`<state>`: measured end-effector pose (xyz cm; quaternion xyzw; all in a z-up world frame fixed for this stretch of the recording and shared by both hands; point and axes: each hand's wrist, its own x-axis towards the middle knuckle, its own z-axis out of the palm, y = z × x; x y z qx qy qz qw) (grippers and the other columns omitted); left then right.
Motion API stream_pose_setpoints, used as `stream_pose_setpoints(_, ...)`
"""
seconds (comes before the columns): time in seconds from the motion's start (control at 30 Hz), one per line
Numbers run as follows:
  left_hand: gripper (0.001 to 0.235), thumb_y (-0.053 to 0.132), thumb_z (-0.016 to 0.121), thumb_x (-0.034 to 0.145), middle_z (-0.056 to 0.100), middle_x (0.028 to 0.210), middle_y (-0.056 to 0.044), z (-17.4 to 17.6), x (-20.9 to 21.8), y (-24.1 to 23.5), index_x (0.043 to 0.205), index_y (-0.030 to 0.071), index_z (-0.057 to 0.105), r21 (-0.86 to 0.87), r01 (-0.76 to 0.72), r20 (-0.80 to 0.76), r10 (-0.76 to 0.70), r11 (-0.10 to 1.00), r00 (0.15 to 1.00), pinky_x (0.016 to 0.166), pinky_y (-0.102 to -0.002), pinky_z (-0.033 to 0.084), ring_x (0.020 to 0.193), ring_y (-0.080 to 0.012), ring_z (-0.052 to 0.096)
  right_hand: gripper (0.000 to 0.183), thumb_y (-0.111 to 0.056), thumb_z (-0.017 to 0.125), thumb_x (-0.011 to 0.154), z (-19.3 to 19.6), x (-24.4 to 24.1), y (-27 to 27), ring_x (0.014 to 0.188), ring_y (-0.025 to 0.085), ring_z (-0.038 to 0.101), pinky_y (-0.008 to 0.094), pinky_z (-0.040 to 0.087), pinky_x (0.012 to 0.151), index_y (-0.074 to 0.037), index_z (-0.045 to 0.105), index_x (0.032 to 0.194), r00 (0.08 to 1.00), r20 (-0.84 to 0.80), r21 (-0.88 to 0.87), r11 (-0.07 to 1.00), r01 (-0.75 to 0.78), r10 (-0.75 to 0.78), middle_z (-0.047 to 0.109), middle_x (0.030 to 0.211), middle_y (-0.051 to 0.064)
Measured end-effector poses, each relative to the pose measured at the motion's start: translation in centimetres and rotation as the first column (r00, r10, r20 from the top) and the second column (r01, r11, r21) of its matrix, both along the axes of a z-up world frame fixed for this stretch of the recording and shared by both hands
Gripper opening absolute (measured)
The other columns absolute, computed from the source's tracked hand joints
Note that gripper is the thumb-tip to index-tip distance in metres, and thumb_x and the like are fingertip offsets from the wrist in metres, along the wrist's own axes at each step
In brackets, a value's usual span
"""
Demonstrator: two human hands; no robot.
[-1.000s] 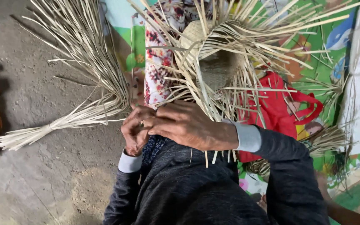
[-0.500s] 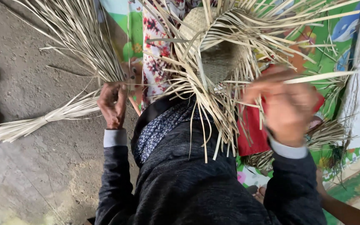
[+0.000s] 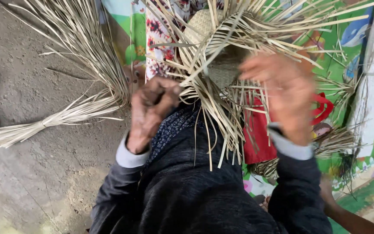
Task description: Hand-weaving and shaping a hat from natural fibers by tucking and pulling strands into a pattern.
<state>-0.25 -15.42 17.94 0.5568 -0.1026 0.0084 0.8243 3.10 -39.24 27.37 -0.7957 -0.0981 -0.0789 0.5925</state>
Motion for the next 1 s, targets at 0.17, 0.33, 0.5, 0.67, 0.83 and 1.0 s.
stream_pose_setpoints(0.17, 0.005, 0.006, 0.051, 0.093, 0.058, 0.079, -0.002, 1.5, 1.4, -3.5, 0.090, 0.010, 0.053, 0.124, 0.004, 0.037, -0.009, 0.992, 0.999, 0.061, -0.022, 0.047, 0.065, -0.0094, 0.054, 0.020, -0.015, 0.058, 0.092, -2.1, -0.5, 4.4, 0.089, 0.019, 0.061, 0.028, 0.049, 0.077, -0.004, 0.063, 0.108, 0.962, -0.044, -0.371, 0.890, -0.266, 0.269, 0.064, 0.100, 0.010)
stream_pose_setpoints(0.33, 0.006, 0.003, 0.050, 0.092, 0.059, 0.080, -0.003, 1.7, 2.4, -3.8, 0.090, 0.008, 0.052, 0.120, -0.010, 0.045, 0.005, 0.993, 0.999, 0.060, -0.022, 0.050, 0.065, -0.0106, 0.056, 0.006, -0.001, 0.060, 0.091, -3.7, 0.1, 3.0, 0.072, 0.021, 0.059, 0.029, 0.050, 0.060, 0.005, 0.061, 0.093, 0.955, 0.217, -0.390, 0.915, -0.102, 0.200, 0.063, 0.084, 0.015)
stream_pose_setpoints(0.5, 0.016, 0.010, 0.044, 0.095, 0.065, 0.074, -0.012, 2.6, 3.0, -2.8, 0.087, 0.000, 0.054, 0.449, -0.121, 0.238, 0.012, 0.885, 0.971, 0.035, -0.020, 0.045, 0.047, -0.0129, 0.059, 0.029, -0.022, 0.055, 0.095, -2.7, 1.1, 3.2, 0.102, 0.029, 0.054, 0.042, 0.042, 0.089, 0.004, 0.068, 0.095, 0.734, 0.617, -0.665, 0.686, 0.295, 0.282, 0.066, 0.100, 0.015)
stream_pose_setpoints(0.67, 0.006, 0.003, 0.053, 0.092, 0.061, 0.087, -0.010, 3.3, 3.1, -2.1, 0.096, 0.003, 0.058, 0.664, -0.303, 0.533, -0.149, 0.684, 0.833, 0.043, -0.025, 0.049, 0.059, -0.0167, 0.060, 0.013, -0.005, 0.074, 0.085, -4.9, 0.4, 2.6, 0.078, 0.022, 0.058, 0.037, 0.049, 0.075, -0.002, 0.063, 0.091, 0.803, 0.404, -0.788, 0.613, 0.061, 0.439, 0.061, 0.087, 0.008)
stream_pose_setpoints(0.83, 0.012, 0.011, 0.053, 0.092, 0.061, 0.076, -0.010, 3.7, 2.1, -0.8, 0.086, 0.005, 0.061, 0.699, -0.305, 0.554, -0.221, 0.647, 0.803, 0.053, -0.030, 0.053, 0.062, -0.0220, 0.063, 0.012, -0.012, 0.060, 0.091, -7.0, -1.8, 2.4, 0.055, 0.016, 0.051, 0.027, 0.047, 0.049, 0.000, 0.064, 0.092, 0.874, 0.308, -0.521, 0.835, -0.176, 0.376, 0.057, 0.071, 0.008)
stream_pose_setpoints(1.0, 0.021, 0.010, 0.047, 0.088, 0.058, 0.062, -0.006, 1.9, 1.3, 1.9, 0.075, 0.006, 0.063, 0.701, -0.381, 0.581, -0.172, 0.603, 0.796, 0.050, -0.026, 0.048, 0.052, -0.0189, 0.058, 0.013, -0.007, 0.059, 0.088, -7.4, -3.6, 1.6, 0.044, 0.011, 0.044, 0.022, 0.042, 0.042, -0.005, 0.068, 0.098, 0.885, 0.288, -0.449, 0.867, -0.213, 0.367, 0.053, 0.061, 0.001)
